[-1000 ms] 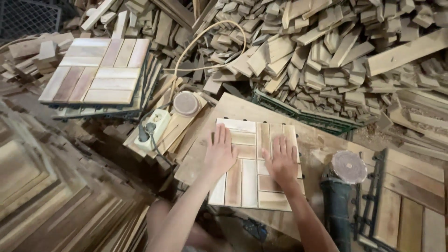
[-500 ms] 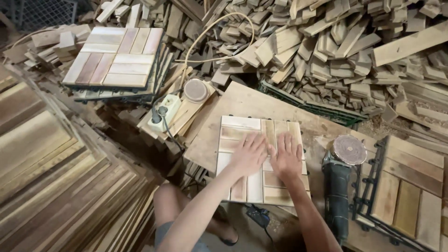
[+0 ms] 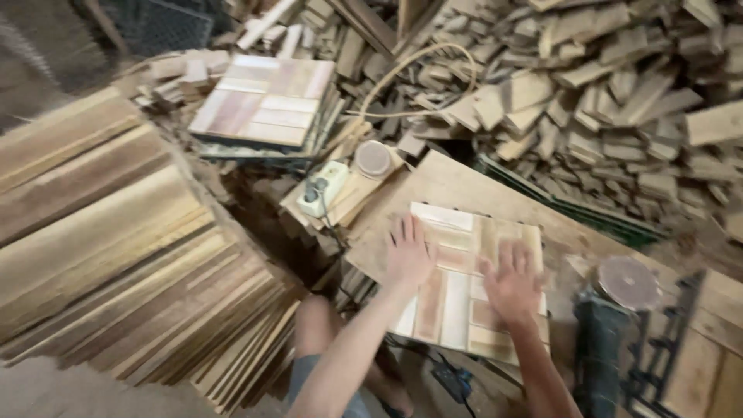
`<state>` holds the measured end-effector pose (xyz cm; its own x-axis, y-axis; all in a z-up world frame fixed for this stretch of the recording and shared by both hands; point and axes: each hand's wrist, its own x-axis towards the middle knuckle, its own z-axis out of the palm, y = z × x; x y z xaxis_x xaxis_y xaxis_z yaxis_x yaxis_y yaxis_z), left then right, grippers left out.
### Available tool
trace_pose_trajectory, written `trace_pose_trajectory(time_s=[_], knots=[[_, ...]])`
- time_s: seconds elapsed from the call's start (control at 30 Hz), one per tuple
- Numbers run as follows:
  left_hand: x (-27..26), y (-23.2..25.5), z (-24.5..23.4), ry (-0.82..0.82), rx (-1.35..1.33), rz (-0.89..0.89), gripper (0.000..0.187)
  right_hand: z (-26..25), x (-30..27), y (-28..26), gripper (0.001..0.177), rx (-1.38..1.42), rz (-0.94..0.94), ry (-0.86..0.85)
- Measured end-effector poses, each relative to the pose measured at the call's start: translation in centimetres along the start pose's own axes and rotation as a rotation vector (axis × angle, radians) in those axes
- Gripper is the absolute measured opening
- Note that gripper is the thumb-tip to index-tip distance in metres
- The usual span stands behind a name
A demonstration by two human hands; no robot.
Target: Sanding wooden tiles using an orbital sander and replacing the sanding disc in a workshop environment.
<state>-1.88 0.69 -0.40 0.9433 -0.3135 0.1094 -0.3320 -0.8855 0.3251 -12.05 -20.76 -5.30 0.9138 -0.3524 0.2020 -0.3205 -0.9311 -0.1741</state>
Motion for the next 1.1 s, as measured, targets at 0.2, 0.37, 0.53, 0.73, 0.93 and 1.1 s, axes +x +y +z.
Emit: trace_pose_trajectory(time_s=[0.2, 0.37, 0.53, 0.73, 0.93, 1.1], knots=[[-7.5, -1.0, -0.7, 0.152, -0.096, 0.098, 0.075, -2.8, -0.8, -0.8, 0.077, 0.049, 0.281, -0.160], [-11.8, -2.1, -3.6, -0.139, -0.135, 0.180, 0.076, -3.4, -5.3, -0.1, 0.076, 0.020, -0.025, 0.060], [-14.3, -2.7, -5.6, -0.269, -0.373, 0.099, 0.078, -5.6, -11.5, -1.2, 0.072, -0.033, 0.081, 0.092], [-16.7, -3.7, -5.6, -0.309, -0.720, -0.013, 0.071, -2.4, -16.2, -0.4, 0.065, -0.217, 0.120, 0.376], [-16.7, -5.9, -2.8, -0.312, -0.911, -0.226, 0.069, -2.6, -18.4, -1.3, 0.089, -0.118, 0.152, 0.230], [-16.8, -8.2, -1.2, -0.272, -1.051, -0.374, 0.063, -5.8, -19.5, -2.3, 0.135, -0.049, 0.240, -0.248]])
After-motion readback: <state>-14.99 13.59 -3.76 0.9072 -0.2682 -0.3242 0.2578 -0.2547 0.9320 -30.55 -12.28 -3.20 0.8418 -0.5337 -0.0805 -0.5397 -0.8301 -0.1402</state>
